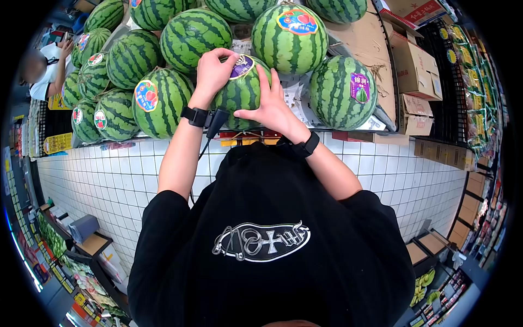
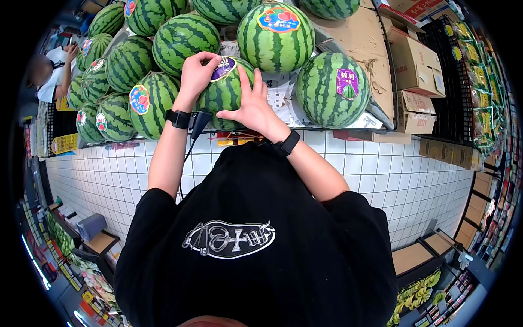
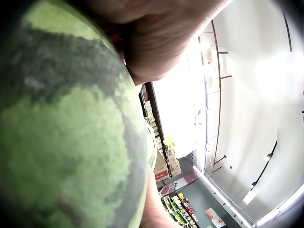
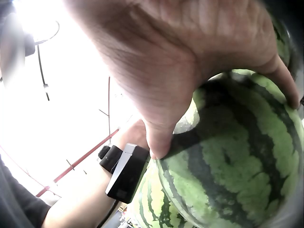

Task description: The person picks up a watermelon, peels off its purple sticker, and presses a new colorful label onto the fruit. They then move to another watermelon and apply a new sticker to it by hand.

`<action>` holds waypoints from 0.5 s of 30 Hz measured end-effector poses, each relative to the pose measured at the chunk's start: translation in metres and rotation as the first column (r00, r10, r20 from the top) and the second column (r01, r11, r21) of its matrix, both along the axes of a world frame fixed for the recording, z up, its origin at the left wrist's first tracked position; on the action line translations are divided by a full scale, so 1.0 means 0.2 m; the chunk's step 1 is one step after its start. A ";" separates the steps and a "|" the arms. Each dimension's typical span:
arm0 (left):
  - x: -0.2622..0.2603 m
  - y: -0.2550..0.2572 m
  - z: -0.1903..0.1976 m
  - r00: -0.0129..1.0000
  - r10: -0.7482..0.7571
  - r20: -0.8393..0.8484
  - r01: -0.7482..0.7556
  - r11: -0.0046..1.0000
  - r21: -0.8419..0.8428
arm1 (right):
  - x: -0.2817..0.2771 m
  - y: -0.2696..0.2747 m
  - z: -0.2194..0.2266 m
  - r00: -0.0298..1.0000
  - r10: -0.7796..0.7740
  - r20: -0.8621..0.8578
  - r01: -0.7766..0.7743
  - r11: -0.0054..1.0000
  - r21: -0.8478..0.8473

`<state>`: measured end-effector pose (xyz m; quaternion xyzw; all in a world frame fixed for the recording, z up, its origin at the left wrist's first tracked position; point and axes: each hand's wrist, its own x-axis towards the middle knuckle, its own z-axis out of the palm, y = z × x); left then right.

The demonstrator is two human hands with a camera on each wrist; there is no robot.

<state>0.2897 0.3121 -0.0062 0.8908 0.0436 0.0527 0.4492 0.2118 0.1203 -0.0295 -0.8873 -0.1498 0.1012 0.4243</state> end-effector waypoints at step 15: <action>-0.06 -0.01 -0.01 0.984 -0.055 0.169 0.084 0.982 -0.169 | 0.00 0.00 -0.03 0.997 -0.004 0.075 0.006 1.000 -0.022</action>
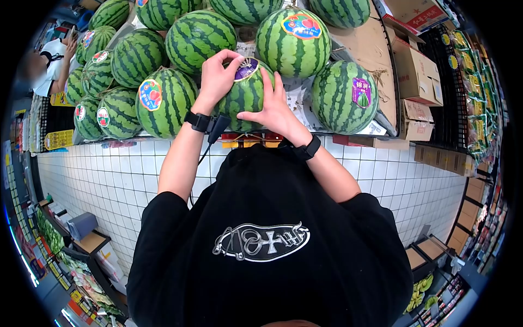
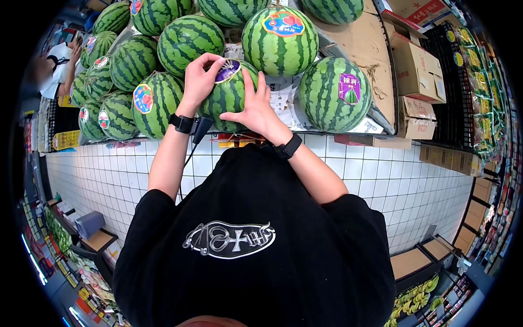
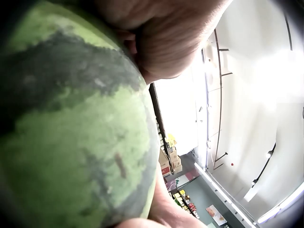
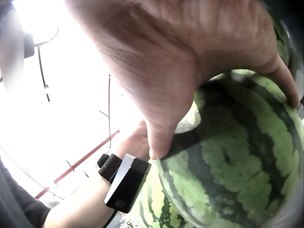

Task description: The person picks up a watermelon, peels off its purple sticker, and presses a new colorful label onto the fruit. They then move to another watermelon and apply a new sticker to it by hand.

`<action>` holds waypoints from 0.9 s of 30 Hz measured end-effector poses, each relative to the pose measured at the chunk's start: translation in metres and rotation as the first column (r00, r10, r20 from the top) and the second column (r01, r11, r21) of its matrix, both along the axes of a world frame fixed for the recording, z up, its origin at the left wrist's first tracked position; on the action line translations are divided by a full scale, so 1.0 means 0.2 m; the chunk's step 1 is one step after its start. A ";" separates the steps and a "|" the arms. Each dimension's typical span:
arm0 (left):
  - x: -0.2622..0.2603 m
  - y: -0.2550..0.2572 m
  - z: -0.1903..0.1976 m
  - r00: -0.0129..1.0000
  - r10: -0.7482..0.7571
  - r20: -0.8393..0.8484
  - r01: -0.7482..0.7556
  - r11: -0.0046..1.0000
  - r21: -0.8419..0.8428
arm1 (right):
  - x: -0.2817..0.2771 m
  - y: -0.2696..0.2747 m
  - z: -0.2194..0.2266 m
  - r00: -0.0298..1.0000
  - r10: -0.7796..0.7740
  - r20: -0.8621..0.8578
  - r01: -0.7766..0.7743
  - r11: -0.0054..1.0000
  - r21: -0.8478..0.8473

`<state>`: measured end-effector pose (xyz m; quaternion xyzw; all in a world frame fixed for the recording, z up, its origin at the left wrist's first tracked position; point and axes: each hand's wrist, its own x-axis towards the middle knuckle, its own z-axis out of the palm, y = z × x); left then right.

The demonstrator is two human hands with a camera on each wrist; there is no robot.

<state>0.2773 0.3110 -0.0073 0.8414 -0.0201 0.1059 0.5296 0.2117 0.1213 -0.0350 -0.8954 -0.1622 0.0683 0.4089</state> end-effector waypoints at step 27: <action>-0.27 0.11 0.05 0.982 0.088 -0.168 -0.164 0.835 -0.525 | 0.31 0.10 0.16 0.979 -0.145 -0.144 0.201 0.810 0.551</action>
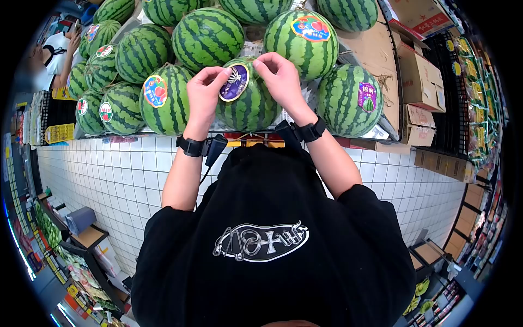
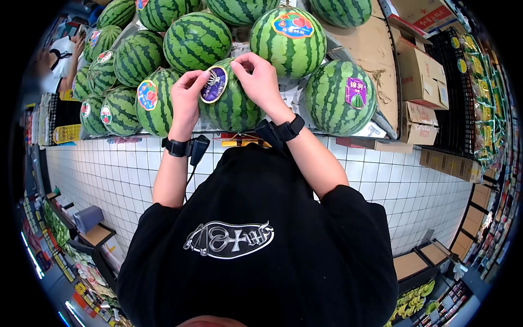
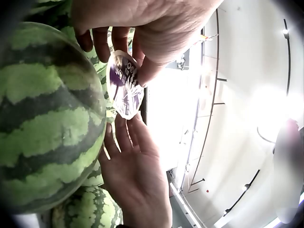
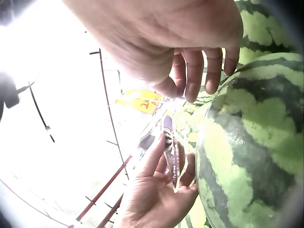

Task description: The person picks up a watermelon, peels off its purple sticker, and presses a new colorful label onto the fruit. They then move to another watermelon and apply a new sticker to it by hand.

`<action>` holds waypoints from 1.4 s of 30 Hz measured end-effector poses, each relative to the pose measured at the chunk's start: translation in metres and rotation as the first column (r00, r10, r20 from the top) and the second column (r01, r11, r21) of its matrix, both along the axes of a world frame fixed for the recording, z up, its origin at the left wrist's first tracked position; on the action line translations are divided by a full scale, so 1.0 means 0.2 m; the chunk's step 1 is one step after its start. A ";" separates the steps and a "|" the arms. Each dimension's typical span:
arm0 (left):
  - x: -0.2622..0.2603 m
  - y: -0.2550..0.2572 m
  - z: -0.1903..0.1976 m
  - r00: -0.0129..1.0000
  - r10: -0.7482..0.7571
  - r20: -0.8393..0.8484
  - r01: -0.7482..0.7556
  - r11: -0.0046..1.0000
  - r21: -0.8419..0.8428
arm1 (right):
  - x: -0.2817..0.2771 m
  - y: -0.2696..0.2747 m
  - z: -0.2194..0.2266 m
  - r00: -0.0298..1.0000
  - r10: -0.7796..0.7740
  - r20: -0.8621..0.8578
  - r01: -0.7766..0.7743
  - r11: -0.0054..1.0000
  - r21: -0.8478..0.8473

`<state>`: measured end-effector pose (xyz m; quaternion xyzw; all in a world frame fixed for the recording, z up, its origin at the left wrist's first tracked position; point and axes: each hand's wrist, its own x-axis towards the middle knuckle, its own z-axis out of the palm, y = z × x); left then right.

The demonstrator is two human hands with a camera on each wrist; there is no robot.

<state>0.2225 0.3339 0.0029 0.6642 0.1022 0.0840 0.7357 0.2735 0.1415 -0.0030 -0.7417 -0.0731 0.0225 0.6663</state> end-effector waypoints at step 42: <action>-0.12 0.02 -0.04 0.998 -0.023 -0.061 0.039 0.964 0.263 | -0.12 -0.06 0.07 0.990 0.132 0.055 -0.124 0.983 -0.133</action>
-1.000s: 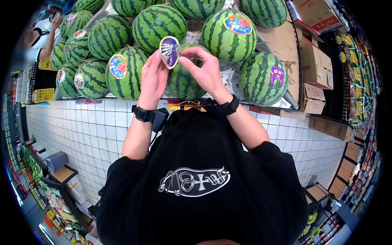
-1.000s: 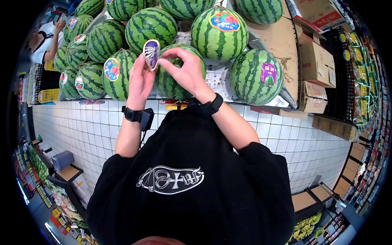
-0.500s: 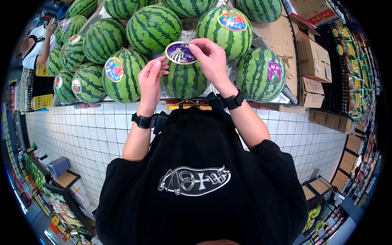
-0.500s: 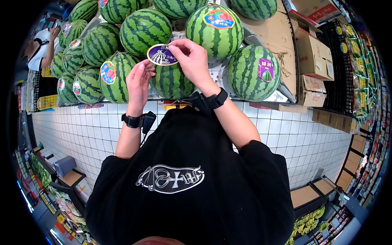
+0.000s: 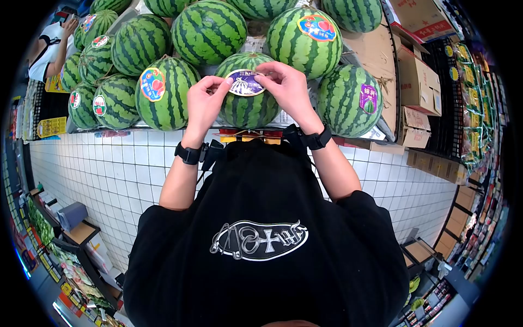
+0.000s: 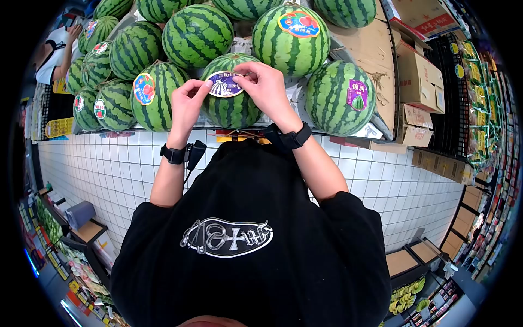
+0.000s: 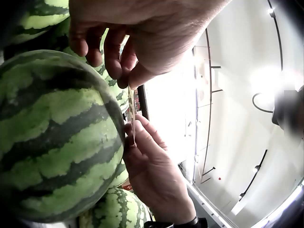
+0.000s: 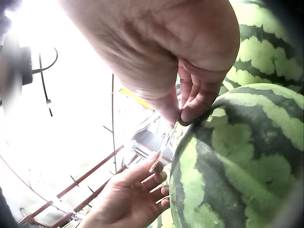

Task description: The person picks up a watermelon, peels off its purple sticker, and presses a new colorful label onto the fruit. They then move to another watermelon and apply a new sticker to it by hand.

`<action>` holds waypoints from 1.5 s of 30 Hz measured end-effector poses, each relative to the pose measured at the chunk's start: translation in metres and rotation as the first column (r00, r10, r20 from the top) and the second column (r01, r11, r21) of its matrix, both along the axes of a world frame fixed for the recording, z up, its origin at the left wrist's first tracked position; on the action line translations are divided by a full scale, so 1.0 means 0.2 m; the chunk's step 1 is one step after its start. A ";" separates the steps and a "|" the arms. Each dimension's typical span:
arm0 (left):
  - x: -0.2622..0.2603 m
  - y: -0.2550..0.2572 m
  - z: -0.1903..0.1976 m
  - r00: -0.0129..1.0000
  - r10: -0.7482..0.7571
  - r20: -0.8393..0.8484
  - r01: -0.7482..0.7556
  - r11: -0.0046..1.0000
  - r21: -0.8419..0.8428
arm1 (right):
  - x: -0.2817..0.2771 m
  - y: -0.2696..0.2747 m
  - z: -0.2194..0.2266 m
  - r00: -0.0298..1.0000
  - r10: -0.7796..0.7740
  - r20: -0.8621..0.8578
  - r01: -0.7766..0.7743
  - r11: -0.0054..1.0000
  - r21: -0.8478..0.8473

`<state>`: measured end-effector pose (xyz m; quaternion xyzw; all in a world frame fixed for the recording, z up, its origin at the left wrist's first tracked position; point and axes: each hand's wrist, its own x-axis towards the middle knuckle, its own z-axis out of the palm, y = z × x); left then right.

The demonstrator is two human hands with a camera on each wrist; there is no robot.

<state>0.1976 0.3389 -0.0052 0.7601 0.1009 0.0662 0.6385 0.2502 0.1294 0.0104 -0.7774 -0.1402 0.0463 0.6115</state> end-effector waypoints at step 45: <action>0.04 -0.07 0.09 0.892 -0.374 0.256 0.079 0.685 0.724 | -0.05 -0.03 -0.07 0.811 0.125 0.571 0.033 0.966 -0.258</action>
